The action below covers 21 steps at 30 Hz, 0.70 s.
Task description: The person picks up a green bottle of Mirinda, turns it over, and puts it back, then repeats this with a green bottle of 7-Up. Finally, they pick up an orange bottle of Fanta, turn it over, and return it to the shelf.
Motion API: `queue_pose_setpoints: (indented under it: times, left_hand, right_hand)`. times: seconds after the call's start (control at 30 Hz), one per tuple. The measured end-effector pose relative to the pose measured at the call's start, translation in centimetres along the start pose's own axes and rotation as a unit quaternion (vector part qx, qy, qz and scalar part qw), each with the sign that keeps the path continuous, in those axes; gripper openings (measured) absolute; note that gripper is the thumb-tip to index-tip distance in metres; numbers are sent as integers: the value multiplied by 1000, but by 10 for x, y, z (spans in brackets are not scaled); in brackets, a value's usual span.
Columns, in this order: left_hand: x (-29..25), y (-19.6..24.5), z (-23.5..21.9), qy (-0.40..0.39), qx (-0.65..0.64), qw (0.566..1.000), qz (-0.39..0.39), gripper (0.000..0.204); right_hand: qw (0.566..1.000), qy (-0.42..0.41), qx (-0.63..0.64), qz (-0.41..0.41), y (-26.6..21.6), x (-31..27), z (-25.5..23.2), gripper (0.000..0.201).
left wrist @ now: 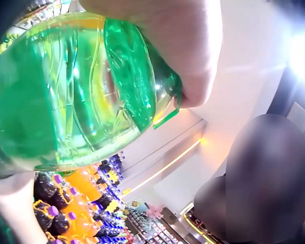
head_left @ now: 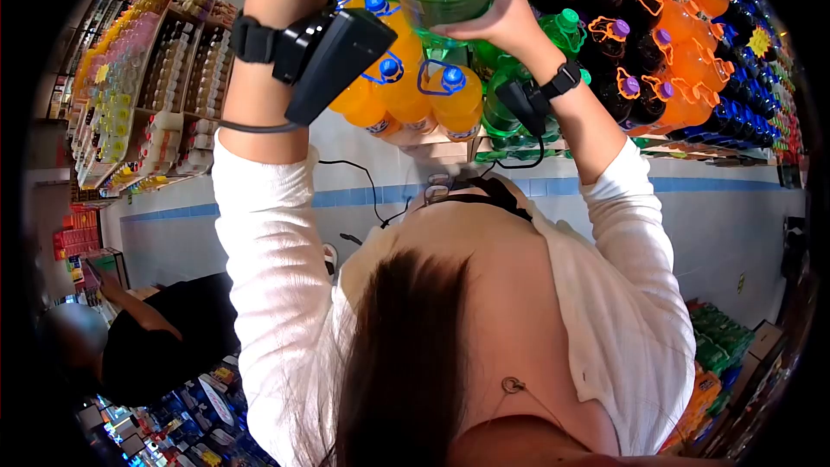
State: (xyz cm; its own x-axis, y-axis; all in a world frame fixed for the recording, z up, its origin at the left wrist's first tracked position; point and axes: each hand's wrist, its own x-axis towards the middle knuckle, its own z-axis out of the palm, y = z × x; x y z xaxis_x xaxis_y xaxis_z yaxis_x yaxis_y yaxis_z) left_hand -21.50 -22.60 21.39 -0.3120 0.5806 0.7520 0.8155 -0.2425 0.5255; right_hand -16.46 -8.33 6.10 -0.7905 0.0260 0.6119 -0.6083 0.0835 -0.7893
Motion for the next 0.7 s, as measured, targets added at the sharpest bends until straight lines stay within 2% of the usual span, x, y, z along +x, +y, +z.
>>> queue_pose_setpoints:
  times: [0.1,0.13,0.17,0.23,0.27,0.33,0.43,0.47,0.57,0.7]
  left_hand:
    - [-7,-18,-1,-12,8,998,-56,9]
    - [-11,-24,-1,-4,18,996,-92,9]
    - [-15,-32,0,4,27,991,-128,10]
    - [-23,-55,-1,14,35,995,-89,11]
    - [-26,-64,-1,8,31,994,-109,11]
    - [-33,-79,3,-4,8,991,-130,12]
    - [-45,-93,11,22,52,988,-143,13]
    - [-54,-115,10,10,10,987,-158,19]
    - [-66,-145,16,23,12,991,-129,18]
    - [-81,-158,25,43,42,983,-174,16]
  right_hand:
    - [989,-2,-150,-8,54,7,-5,115]
    - [986,-4,-167,29,54,6,-5,116]
    - [986,-8,-166,31,61,6,-6,116]
    - [986,-16,-159,36,82,3,-5,115]
    - [981,-23,-185,50,95,2,-6,115]
    - [981,-30,-177,67,106,-1,-6,114]
    - [980,-35,-170,95,116,-5,-7,113]
    - [979,-37,-169,105,120,-7,-8,112]
    - [986,-46,-115,115,139,-12,-9,110]
    - [985,-55,-63,148,145,-12,-8,107]
